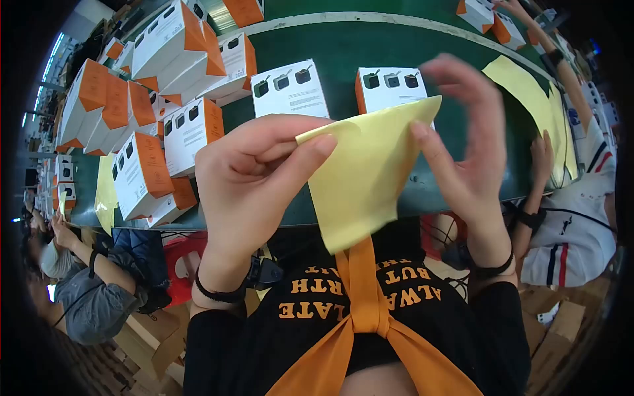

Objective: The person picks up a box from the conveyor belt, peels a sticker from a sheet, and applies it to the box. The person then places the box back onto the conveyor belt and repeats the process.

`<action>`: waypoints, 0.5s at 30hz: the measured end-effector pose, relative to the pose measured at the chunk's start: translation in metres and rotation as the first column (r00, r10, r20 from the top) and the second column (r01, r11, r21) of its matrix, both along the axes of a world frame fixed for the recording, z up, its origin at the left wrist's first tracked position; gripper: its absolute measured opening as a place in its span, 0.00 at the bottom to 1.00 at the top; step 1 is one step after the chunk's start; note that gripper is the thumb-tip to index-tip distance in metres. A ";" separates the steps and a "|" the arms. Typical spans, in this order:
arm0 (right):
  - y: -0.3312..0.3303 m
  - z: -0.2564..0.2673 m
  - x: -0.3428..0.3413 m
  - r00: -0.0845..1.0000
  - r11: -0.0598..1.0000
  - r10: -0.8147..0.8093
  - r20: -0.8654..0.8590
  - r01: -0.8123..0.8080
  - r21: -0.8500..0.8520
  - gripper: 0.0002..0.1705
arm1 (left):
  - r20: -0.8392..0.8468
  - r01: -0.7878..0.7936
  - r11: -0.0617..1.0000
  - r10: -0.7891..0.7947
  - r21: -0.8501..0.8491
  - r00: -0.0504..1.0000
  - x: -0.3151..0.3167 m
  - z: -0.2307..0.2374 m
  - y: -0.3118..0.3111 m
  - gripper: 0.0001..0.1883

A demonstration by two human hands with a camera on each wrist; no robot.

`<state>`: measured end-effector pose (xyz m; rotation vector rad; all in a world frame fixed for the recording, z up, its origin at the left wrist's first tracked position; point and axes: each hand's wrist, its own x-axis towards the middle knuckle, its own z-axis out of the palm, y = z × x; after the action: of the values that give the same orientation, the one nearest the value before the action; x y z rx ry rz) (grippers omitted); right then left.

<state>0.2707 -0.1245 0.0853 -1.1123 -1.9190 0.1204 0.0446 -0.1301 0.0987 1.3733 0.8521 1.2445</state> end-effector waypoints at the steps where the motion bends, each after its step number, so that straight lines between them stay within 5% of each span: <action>1: 0.001 0.007 0.001 0.985 0.973 -0.096 0.141 0.063 0.221 0.26 | -0.129 -0.043 0.999 0.047 0.030 0.991 0.003 0.004 0.000 0.08; 3: -0.007 0.030 -0.008 0.973 0.979 0.085 0.212 -0.122 0.165 0.21 | -0.186 -0.052 0.998 0.056 0.027 0.981 0.007 0.009 0.000 0.08; 7: 0.003 0.027 -0.020 0.961 0.977 0.135 0.242 -0.169 0.127 0.17 | -0.225 0.016 0.993 0.011 0.121 0.974 0.009 0.008 0.007 0.09; 9: 0.007 0.022 -0.020 0.981 0.975 0.164 0.103 -0.177 0.133 0.18 | -0.307 0.041 0.989 0.006 0.145 0.952 0.007 0.010 0.009 0.08; 15: 0.006 -0.005 -0.022 0.981 0.907 0.088 0.172 -0.150 0.393 0.22 | -0.334 0.001 0.996 0.028 0.088 0.942 0.013 0.010 0.014 0.08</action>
<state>0.2483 -0.1181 0.0798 -0.7410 -2.0259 -0.2929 0.0572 -0.1163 0.1084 1.6826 1.0512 1.0829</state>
